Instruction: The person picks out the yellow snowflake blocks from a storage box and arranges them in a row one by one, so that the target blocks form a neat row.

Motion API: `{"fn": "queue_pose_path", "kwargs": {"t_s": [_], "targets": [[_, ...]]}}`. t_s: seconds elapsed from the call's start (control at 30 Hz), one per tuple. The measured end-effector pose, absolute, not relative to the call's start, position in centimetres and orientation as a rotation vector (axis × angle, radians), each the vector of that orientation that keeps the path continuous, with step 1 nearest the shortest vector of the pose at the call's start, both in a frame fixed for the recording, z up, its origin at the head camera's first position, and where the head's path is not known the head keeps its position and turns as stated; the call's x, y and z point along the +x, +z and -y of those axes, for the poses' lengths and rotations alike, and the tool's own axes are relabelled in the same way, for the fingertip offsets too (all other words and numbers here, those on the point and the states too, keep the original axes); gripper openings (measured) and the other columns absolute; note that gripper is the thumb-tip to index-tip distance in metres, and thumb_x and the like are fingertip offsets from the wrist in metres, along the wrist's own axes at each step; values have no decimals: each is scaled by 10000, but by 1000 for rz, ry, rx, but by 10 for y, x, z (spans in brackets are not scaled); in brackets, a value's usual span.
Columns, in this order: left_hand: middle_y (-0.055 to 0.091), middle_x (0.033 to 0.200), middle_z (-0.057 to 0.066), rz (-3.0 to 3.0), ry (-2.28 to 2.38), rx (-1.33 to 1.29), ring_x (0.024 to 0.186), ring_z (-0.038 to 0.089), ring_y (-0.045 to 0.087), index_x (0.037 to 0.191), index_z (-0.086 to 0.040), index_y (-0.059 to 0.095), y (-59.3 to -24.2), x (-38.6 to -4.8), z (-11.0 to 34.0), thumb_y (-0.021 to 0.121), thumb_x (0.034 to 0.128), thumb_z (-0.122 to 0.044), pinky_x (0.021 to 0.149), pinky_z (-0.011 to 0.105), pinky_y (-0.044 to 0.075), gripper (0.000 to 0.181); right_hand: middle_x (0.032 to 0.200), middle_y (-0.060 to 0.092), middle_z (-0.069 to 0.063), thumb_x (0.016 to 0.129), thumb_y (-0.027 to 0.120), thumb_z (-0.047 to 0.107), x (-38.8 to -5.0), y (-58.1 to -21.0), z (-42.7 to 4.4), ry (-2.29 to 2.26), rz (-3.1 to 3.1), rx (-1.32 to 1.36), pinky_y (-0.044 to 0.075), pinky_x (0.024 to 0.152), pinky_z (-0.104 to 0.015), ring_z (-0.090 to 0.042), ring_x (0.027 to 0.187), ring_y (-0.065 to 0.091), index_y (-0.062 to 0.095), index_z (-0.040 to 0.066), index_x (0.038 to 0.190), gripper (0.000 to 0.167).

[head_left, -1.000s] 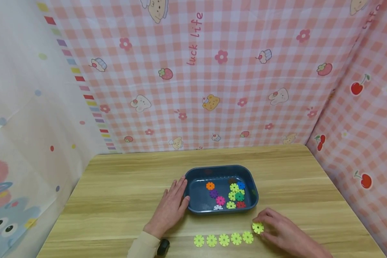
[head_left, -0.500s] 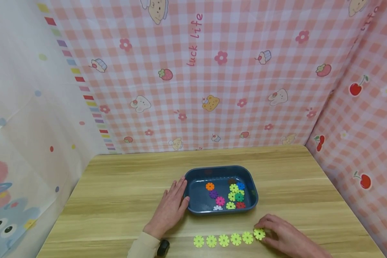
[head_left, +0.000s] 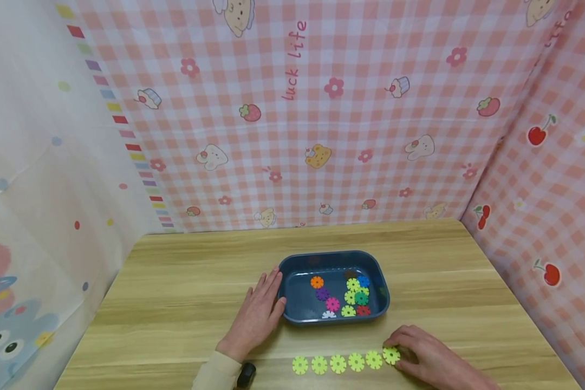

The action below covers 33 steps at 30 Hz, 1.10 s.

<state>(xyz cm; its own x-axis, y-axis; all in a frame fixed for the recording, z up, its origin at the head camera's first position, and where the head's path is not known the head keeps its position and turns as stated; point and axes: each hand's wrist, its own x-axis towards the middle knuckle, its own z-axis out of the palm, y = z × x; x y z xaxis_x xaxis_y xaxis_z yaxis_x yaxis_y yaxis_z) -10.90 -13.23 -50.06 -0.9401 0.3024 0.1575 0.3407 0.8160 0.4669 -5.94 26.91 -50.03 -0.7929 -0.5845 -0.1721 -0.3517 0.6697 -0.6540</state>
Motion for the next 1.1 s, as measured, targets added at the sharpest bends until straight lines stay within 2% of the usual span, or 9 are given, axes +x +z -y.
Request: {"fn": "queue_pose_path", "kwargs": {"t_s": [0.53, 0.67, 0.77, 0.9, 1.03, 1.1], "targets": [[284, 1691, 81, 2927, -769, -512, 1543, 372, 263, 1609, -50, 359, -502, -109, 133, 475, 1104, -329, 1157, 690, 283, 589, 1183, 604, 169, 971, 738, 350, -59, -497, -268, -905, -2503, -704, 538, 895, -237, -49, 1005, 538, 704, 313, 1193, 228], [286, 1690, 82, 2926, -767, -509, 1542, 372, 265, 1607, -47, 362, -503, -109, 133, 475, 1103, -329, 1155, 689, 288, 589, 1183, 620, 163, 987, 715, 348, -59, -487, -267, -928, -2492, -632, 544, 902, -262, -60, 1009, 566, 715, 320, 1177, 192], [288, 1689, 83, 2924, -765, -507, 1542, 373, 266, 1605, -45, 365, -503, -109, 132, 476, 1102, -328, 1153, 689, 293, 588, 1175, 650, 152, 997, 702, 341, -60, -476, -265, -905, -2564, -650, 564, 905, -305, -77, 1017, 599, 723, 286, 1179, 192], [292, 1689, 85, 2926, -760, -503, 1541, 374, 267, 1602, -42, 370, -503, -109, 132, 476, 1101, -326, 1151, 689, 297, 586, 1114, 706, 105, 965, 749, 202, -64, -466, -262, -947, -2742, -858, 588, 858, -304, -75, 976, 643, 731, 218, 1150, 187], [296, 1687, 89, 2927, -760, -502, 1539, 381, 271, 1599, -36, 375, -502, -109, 132, 480, 1100, -320, 1150, 691, 297, 584, 1024, 741, 89, 873, 807, 29, -70, -460, -256, -1022, -2943, -1099, 593, 787, -258, -64, 918, 685, 743, 208, 1076, 278], [297, 1687, 90, 2926, -761, -502, 1537, 383, 273, 1598, -35, 376, -502, -109, 131, 484, 1099, -318, 1150, 692, 297, 584, 1010, 744, 106, 856, 817, 12, -75, -457, -252, -1029, -3007, -1128, 595, 778, -260, -67, 916, 696, 748, 212, 1064, 297]]}}
